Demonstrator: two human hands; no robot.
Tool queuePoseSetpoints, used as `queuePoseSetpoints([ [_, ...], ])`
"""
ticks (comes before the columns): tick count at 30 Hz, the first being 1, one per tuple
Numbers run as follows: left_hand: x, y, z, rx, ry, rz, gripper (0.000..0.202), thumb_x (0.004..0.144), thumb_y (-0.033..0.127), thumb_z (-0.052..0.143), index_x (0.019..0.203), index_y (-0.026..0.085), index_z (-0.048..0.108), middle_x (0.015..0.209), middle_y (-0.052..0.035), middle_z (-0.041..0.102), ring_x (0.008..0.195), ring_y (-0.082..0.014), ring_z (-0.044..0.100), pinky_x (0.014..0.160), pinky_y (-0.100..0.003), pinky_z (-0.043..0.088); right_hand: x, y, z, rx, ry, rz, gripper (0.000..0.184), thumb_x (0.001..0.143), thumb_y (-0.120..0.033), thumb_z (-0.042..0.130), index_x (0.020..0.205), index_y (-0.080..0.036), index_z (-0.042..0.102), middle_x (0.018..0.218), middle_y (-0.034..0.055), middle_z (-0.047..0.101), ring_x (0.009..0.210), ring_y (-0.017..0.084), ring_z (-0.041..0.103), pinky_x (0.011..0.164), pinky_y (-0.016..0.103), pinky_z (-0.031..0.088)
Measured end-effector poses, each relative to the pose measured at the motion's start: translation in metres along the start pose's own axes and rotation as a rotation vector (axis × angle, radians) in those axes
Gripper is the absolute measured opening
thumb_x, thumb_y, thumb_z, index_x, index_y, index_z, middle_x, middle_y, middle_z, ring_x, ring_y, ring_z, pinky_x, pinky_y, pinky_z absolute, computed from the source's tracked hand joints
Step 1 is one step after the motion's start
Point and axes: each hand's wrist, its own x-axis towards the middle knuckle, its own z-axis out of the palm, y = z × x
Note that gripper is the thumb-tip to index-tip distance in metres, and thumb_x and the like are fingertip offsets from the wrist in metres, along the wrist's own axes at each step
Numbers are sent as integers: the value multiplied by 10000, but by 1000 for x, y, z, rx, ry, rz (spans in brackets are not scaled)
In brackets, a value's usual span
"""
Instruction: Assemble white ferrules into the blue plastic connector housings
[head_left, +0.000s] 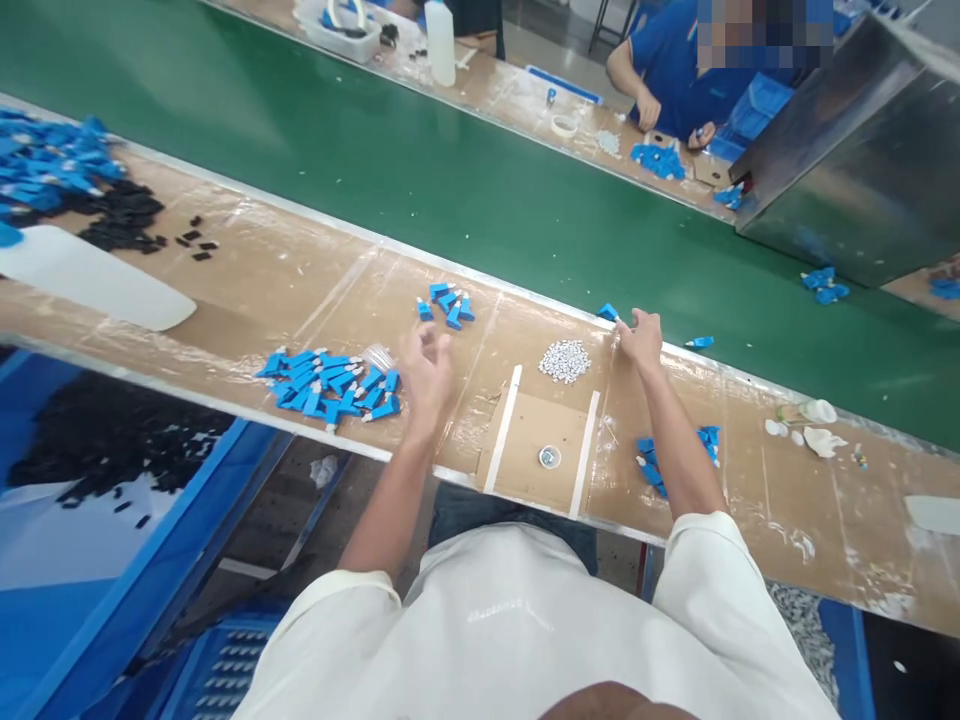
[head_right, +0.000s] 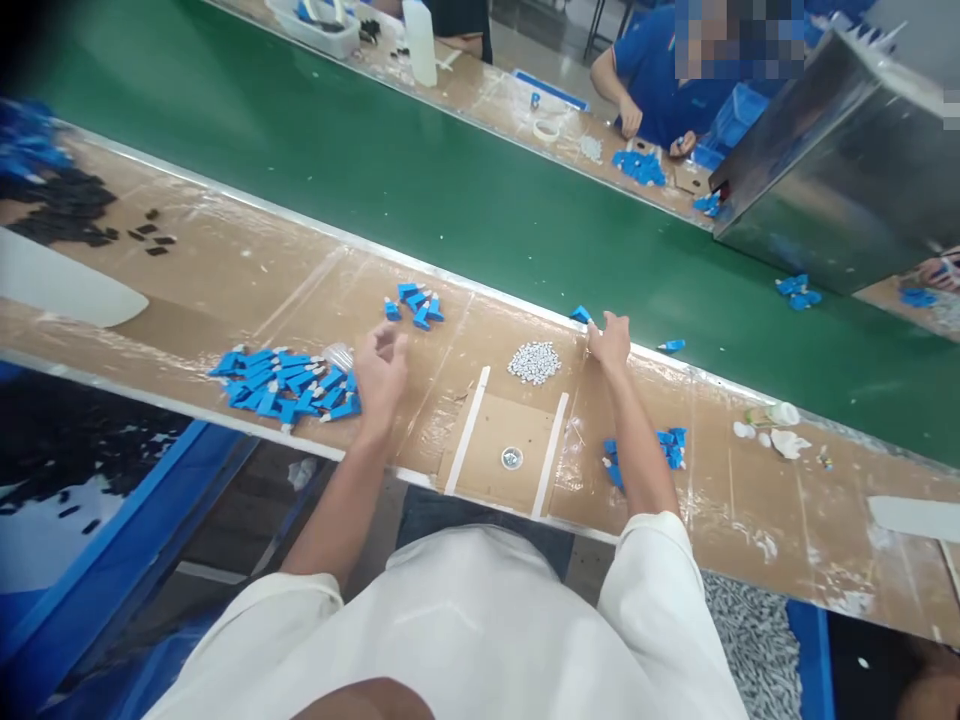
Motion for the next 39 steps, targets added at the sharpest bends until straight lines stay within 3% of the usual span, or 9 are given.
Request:
queuePoseSetpoints([
  [4,-49,22,16,-98,-239,59,269,902,406,654,1046,182,695,1081,-103,694,1041,-231,675,903,-363,562,29,-18,17,-72,-103,-79,366,819,-266,657,1156,-153,744,1194,198,645,1094,322,599,981,478,484],
  [8,-62,34,23,-167,-467,105,225,910,392,670,985,190,732,1021,-96,710,951,-213,698,832,-333,586,23,-32,16,-7,-95,-135,281,858,-249,585,1035,-129,768,1113,202,687,1040,307,609,953,467,485],
  [11,-59,42,27,-169,-469,141,292,928,384,654,1145,201,720,1120,-112,693,977,-209,696,848,-334,593,-16,-40,3,182,-224,-295,259,862,-315,615,981,-167,791,1009,136,747,898,256,653,886,433,513],
  [15,-60,53,37,-193,-527,251,466,939,398,642,1371,224,625,1362,-155,609,1112,-233,666,884,-352,591,-104,-50,-22,484,-568,-396,324,815,-488,729,971,-222,826,904,56,782,787,213,679,718,354,535],
  [19,-71,62,38,-132,-699,364,288,976,357,592,1178,216,741,1096,-124,723,1038,-244,687,968,-400,542,-172,-56,-38,667,-651,-171,390,726,-545,831,919,-205,829,849,57,775,725,189,683,672,335,568],
  [23,-80,64,28,-135,-812,351,257,945,363,645,1120,219,765,1077,-125,750,1059,-265,679,1008,-435,512,-196,-53,-44,837,-650,53,480,607,-545,926,901,-188,798,818,49,768,694,169,690,682,330,597],
  [26,-84,59,22,-237,-834,208,286,908,405,696,1115,224,774,1138,-119,745,1090,-264,665,984,-429,536,-205,-43,-46,934,-594,74,505,648,-570,903,973,-203,781,869,49,769,712,161,689,686,320,595],
  [32,-87,28,16,-627,-645,-420,441,707,509,864,992,189,758,973,-43,705,820,-144,638,698,-272,582,-228,-13,-35,766,-449,46,434,703,-552,853,967,-212,792,757,-1,683,653,127,574,623,278,479],
  [39,-96,11,15,-669,-603,-688,525,554,458,946,905,161,692,817,11,649,686,-86,577,590,-206,530,-242,-16,-1,671,-474,4,403,727,-561,788,913,-204,799,723,-9,613,605,125,482,593,287,408],
])
